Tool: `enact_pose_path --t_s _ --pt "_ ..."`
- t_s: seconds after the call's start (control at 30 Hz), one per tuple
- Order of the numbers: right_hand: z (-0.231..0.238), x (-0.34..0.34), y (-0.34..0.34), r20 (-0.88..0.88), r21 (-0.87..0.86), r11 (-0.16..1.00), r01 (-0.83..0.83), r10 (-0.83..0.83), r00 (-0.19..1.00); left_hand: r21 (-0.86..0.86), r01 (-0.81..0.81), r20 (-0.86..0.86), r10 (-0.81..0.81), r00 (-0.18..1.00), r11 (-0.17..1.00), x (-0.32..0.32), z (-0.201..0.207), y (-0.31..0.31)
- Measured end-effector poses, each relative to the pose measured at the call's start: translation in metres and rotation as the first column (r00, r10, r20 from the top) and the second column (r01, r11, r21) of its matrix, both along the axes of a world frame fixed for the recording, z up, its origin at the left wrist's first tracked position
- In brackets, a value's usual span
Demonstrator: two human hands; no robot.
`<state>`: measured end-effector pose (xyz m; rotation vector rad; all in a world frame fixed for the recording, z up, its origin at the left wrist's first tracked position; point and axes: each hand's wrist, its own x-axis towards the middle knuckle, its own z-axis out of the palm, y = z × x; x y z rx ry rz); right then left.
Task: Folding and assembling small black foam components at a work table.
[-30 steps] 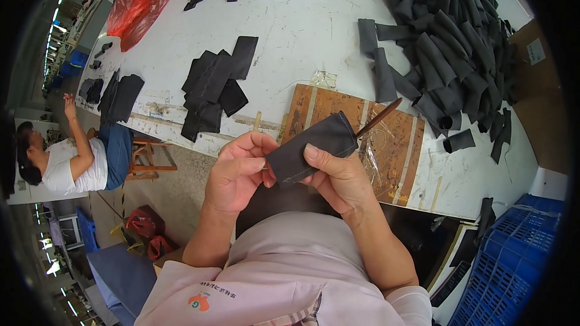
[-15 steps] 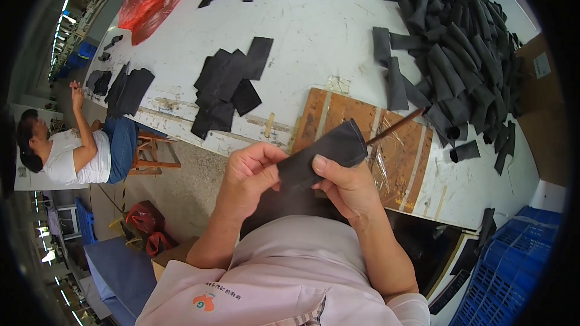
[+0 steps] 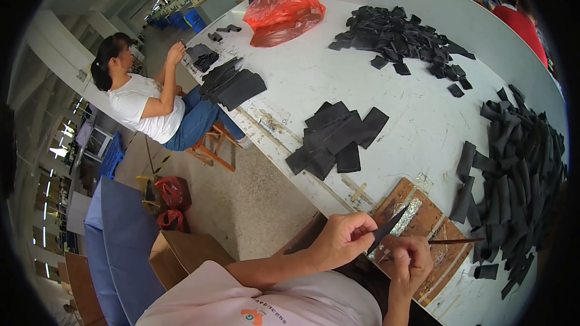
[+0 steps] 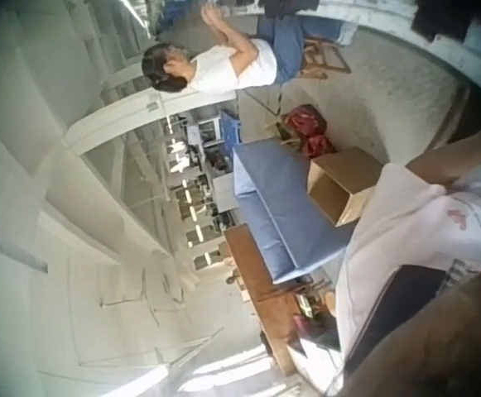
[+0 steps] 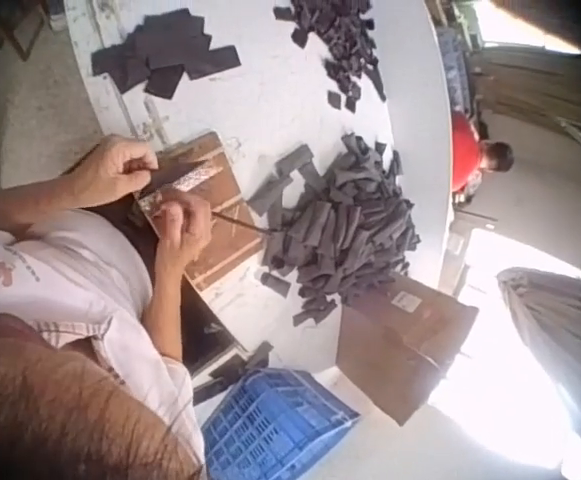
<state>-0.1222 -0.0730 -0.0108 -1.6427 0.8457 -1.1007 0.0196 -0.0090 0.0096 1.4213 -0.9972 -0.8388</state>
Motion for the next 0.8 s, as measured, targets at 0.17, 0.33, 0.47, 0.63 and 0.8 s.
enact_pose_path --t_s 0.17,0.33,0.47,0.63,0.8 --pt "0.008 0.009 0.003 -0.100 -0.151 0.982 -0.116 0.101 0.990 -0.027 0.042 0.114 -0.039 0.993 0.999 -0.008 0.001 -0.005" --pt "0.011 0.020 0.008 -0.372 -0.420 0.903 -0.093 -0.078 0.925 -0.156 -0.069 0.453 0.134 0.881 0.985 -0.014 -0.013 -0.007" --pt "0.003 0.022 0.007 -0.438 -0.438 0.897 -0.065 -0.150 0.887 -0.119 -0.153 -0.032 0.150 0.988 0.981 -0.013 -0.027 -0.013" --pt "0.000 0.018 0.004 -0.280 -0.197 0.980 -0.001 -0.055 0.958 -0.096 0.208 -0.964 -0.142 0.223 0.973 0.006 -0.033 -0.010" --pt "-0.002 0.006 0.001 0.320 0.605 0.740 -0.292 0.110 0.941 -0.017 0.215 -0.645 -0.175 0.744 0.976 -0.002 -0.023 -0.013"
